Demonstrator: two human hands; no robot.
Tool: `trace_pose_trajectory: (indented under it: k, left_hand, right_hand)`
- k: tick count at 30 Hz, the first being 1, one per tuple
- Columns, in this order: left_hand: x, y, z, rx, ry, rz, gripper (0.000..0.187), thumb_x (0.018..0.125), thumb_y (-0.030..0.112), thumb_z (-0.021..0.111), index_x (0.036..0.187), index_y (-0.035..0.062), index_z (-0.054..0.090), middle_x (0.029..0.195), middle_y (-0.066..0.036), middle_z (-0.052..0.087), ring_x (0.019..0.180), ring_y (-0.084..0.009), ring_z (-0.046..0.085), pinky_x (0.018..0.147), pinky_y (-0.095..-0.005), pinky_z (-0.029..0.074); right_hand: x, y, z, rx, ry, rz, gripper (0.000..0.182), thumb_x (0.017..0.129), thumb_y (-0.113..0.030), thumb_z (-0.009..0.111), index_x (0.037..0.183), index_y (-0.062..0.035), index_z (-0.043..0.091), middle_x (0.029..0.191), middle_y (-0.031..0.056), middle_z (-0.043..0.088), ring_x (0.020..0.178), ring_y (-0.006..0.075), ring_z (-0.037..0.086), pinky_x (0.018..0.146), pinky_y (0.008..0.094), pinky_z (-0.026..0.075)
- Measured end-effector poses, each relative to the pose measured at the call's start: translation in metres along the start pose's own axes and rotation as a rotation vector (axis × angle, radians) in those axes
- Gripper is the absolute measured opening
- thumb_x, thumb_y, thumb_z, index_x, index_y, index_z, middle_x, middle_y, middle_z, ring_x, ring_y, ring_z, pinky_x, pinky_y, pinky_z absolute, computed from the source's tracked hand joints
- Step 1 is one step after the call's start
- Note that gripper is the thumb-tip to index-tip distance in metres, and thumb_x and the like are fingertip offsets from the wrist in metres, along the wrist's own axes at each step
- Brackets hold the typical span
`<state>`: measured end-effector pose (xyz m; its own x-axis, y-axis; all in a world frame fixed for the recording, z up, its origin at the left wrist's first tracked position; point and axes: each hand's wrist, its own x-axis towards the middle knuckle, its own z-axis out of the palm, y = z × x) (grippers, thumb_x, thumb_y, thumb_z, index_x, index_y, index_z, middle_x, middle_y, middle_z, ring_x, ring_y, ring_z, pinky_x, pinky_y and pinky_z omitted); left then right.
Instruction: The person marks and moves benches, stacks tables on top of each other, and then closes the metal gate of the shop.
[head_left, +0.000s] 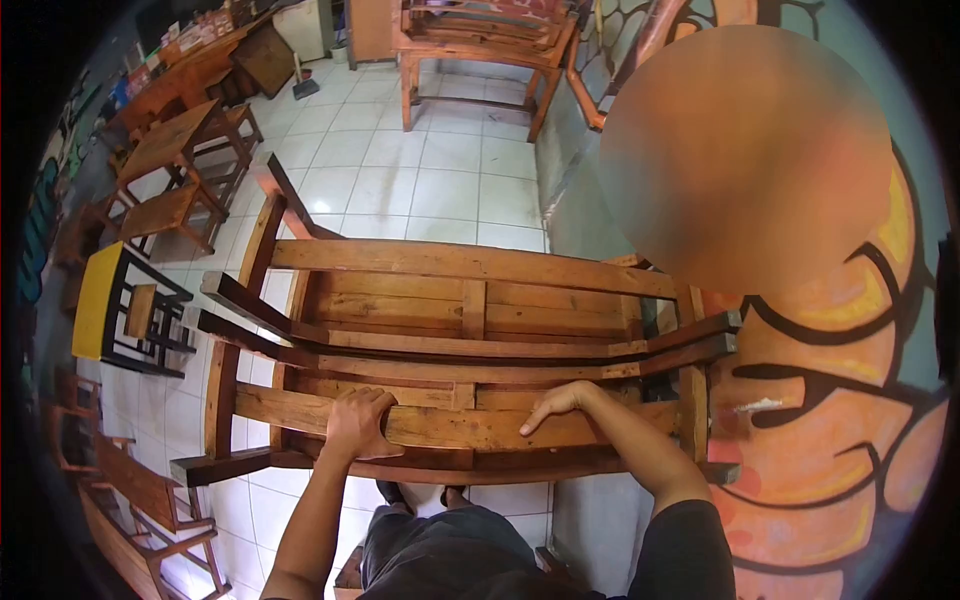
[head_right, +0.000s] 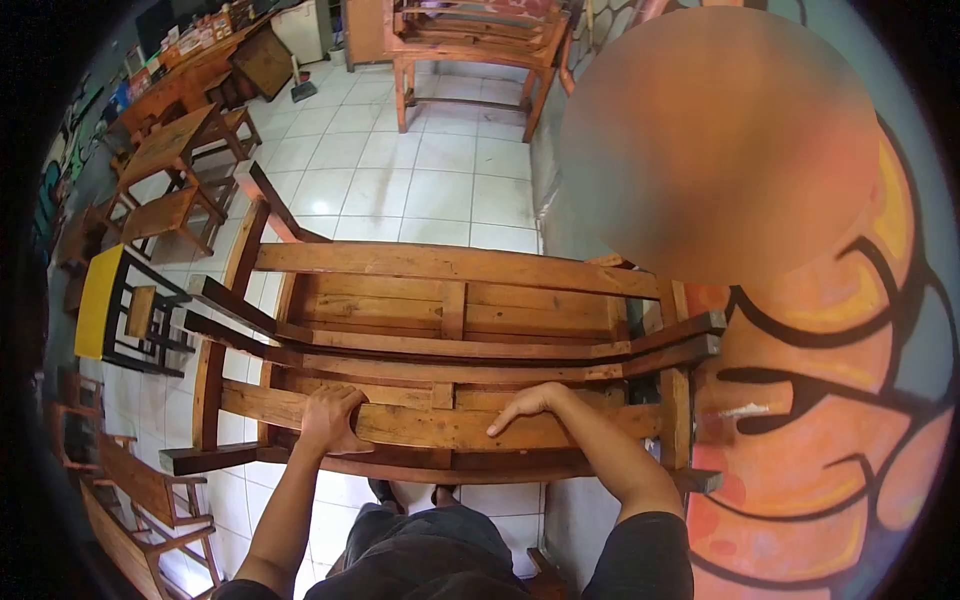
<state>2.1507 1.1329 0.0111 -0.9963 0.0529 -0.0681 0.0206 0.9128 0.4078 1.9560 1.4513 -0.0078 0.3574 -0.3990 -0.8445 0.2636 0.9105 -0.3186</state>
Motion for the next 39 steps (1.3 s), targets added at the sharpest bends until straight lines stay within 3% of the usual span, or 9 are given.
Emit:
trace_pose_trajectory:
  k: [2, 6, 8, 12, 16, 21, 31, 37, 39]
  left_hand:
    - [0.002, 0.002, -0.003, 0.028, 0.007, 0.035, 0.062, 0.042, 0.040, 0.080, 0.092, 0.0100, 0.060, 0.094, -0.008, 0.062, 0.093, -0.0270, 0.059, 0.088, -0.0410, 0.042]
    - [-0.004, 0.006, -0.010, 0.042, -0.046, 0.054, 0.072, 0.044, 0.040, 0.082, 0.105, 0.0111, 0.057, 0.108, -0.008, 0.058, 0.108, -0.0260, 0.052, 0.097, -0.0463, 0.034]
    - [-0.011, 0.008, -0.007, 0.056, 0.081, 0.128, 0.072, 0.046, 0.039, 0.082, 0.108, 0.0116, 0.057, 0.111, -0.008, 0.056, 0.109, -0.0273, 0.050, 0.098, -0.0467, 0.032]
    - [-0.040, 0.022, -0.029, 0.000, 0.302, 0.374, 0.066, 0.056, 0.034, 0.081, 0.112, 0.0111, 0.056, 0.118, -0.010, 0.050, 0.112, -0.0311, 0.045, 0.098, -0.0483, 0.030]
    - [-0.072, 0.019, 0.002, -0.258, 0.387, 0.582, 0.027, 0.070, 0.018, 0.076, 0.072, 0.0075, 0.051, 0.071, -0.011, 0.050, 0.070, -0.0294, 0.050, 0.061, -0.0420, 0.039]
    - [-0.104, 0.028, 0.064, -0.405, -0.085, 0.804, 0.038, 0.074, -0.006, 0.064, 0.055, 0.0049, 0.032, 0.053, -0.010, 0.035, 0.051, -0.0284, 0.039, 0.046, -0.0368, 0.030]
    - [-0.134, 0.169, 0.089, -0.428, -0.475, 1.339, 0.028, 0.064, -0.011, 0.058, 0.060, 0.0049, 0.035, 0.059, -0.011, 0.037, 0.059, -0.0290, 0.040, 0.053, -0.0387, 0.033]
    - [-0.195, 0.228, 0.114, -0.394, -0.600, 1.370, 0.024, 0.059, -0.009, 0.058, 0.067, 0.0057, 0.041, 0.075, -0.011, 0.053, 0.076, -0.0298, 0.050, 0.070, -0.0367, 0.041]
    - [-0.222, 0.240, 0.125, -0.385, -0.771, 1.401, 0.023, 0.060, -0.007, 0.060, 0.074, 0.0061, 0.048, 0.109, -0.012, 0.061, 0.100, -0.0323, 0.054, 0.089, -0.0393, 0.041]
  right_hand:
    - [0.000, 0.005, -0.003, -0.576, 0.486, -0.247, 0.055, 0.069, -0.052, 0.074, 0.086, 0.0003, 0.066, 0.078, 0.0125, 0.066, 0.066, 0.0220, 0.063, 0.063, 0.0325, 0.048]
    - [-0.036, -0.001, 0.047, -0.796, 0.908, -0.143, 0.060, 0.061, -0.058, 0.076, 0.083, -0.0034, 0.066, 0.082, 0.0099, 0.066, 0.077, 0.0250, 0.063, 0.067, 0.0338, 0.048]
    - [-0.046, 0.008, 0.086, -0.966, 1.617, -0.507, 0.049, 0.063, -0.046, 0.079, 0.087, -0.0058, 0.066, 0.088, 0.0096, 0.067, 0.079, 0.0263, 0.064, 0.068, 0.0325, 0.050]
    - [-0.021, 0.038, 0.190, -0.335, 2.044, -0.859, 0.025, 0.073, -0.027, 0.075, 0.088, -0.0087, 0.067, 0.089, 0.0084, 0.067, 0.083, 0.0255, 0.065, 0.071, 0.0318, 0.052]
    - [0.078, 0.100, 0.300, 0.218, 1.840, -0.734, 0.024, 0.077, -0.030, 0.073, 0.088, -0.0084, 0.068, 0.086, 0.0082, 0.068, 0.079, 0.0247, 0.065, 0.071, 0.0311, 0.051]
    - [0.224, 0.160, 0.439, 0.550, 1.686, -0.328, 0.042, 0.081, -0.047, 0.062, 0.076, -0.0061, 0.065, 0.069, 0.0145, 0.061, 0.064, 0.0305, 0.058, 0.061, 0.0377, 0.045]
    - [0.480, 0.194, 0.652, 1.154, 1.292, 0.301, 0.041, 0.078, -0.046, 0.056, 0.096, -0.0113, 0.070, 0.091, 0.0135, 0.068, 0.081, 0.0275, 0.066, 0.076, 0.0411, 0.051]
    - [0.494, 0.205, 0.712, 1.671, 1.112, -0.008, 0.044, 0.079, -0.046, 0.060, 0.104, -0.0098, 0.068, 0.096, 0.0147, 0.067, 0.085, 0.0262, 0.067, 0.078, 0.0373, 0.053]
    - [0.507, 0.214, 0.722, 1.697, 1.162, -0.029, 0.043, 0.080, -0.044, 0.060, 0.103, -0.0087, 0.067, 0.095, 0.0153, 0.067, 0.079, 0.0267, 0.067, 0.074, 0.0363, 0.053]
